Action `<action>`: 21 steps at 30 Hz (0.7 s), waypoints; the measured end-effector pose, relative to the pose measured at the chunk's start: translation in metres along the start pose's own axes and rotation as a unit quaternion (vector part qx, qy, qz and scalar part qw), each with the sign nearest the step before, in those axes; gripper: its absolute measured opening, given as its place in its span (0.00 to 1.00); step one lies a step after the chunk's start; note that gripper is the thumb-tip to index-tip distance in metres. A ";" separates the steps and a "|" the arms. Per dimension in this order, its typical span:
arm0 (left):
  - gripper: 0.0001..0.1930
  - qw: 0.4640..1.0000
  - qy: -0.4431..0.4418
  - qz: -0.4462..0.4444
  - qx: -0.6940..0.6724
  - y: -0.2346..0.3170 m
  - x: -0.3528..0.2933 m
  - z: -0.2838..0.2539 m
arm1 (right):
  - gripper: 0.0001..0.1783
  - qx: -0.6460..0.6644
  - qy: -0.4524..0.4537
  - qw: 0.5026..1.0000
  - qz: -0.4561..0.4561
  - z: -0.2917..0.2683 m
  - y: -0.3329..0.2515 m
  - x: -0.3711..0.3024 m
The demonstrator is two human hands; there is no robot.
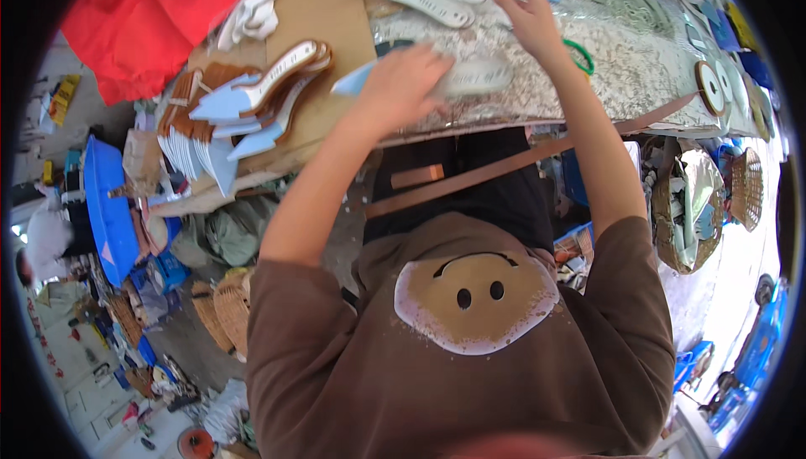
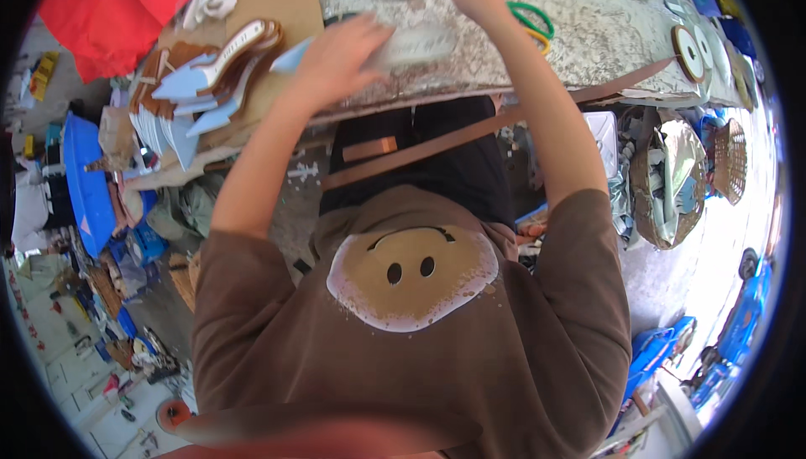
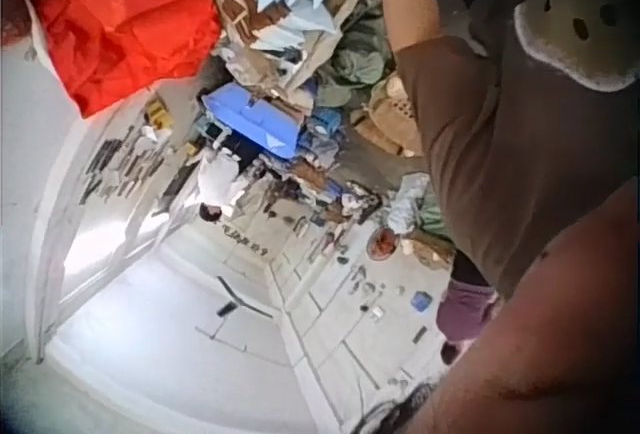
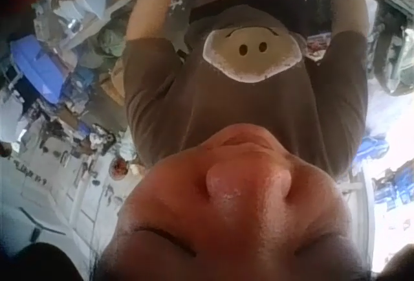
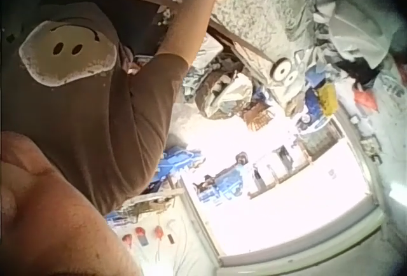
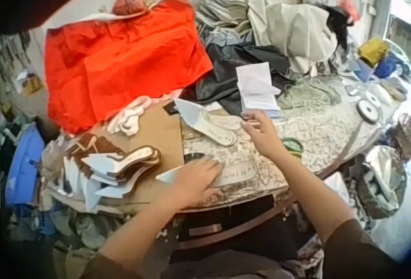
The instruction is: Trimming and assembling shoe components using scissors at a manufacturing workbench.
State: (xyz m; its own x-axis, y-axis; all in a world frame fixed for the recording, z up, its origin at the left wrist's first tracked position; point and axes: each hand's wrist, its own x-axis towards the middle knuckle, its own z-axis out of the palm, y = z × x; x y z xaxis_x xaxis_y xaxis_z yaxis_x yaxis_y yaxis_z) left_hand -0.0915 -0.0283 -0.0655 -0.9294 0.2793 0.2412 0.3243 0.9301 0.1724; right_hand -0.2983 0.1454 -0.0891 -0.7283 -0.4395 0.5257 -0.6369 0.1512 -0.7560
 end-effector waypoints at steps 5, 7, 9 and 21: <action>0.31 0.962 0.244 0.085 0.088 0.011 0.024 0.004 | 0.09 0.036 -0.107 0.991 0.071 -0.049 -0.044 -0.084; 0.26 0.981 0.193 0.016 0.004 0.021 -0.013 0.000 | 0.07 -0.002 -0.174 0.983 0.063 -0.055 -0.066 -0.117; 0.18 0.975 0.039 -0.131 -0.176 0.034 -0.062 -0.004 | 0.05 0.008 -0.232 0.970 0.079 -0.054 -0.084 -0.143; 0.09 0.935 0.059 -0.310 -0.159 0.084 -0.232 0.030 | 0.09 -0.052 -0.497 0.866 -0.009 0.099 -0.086 -0.184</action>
State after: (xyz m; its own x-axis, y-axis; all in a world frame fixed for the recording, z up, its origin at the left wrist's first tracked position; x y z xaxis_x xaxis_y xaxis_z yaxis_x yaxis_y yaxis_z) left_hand 0.1461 -0.0083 -0.1354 -0.9362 -0.3365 0.1015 -0.2175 0.7817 0.5845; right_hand -0.0848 0.1258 -0.1595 -0.1727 -0.9802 -0.0973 -0.7027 0.1918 -0.6852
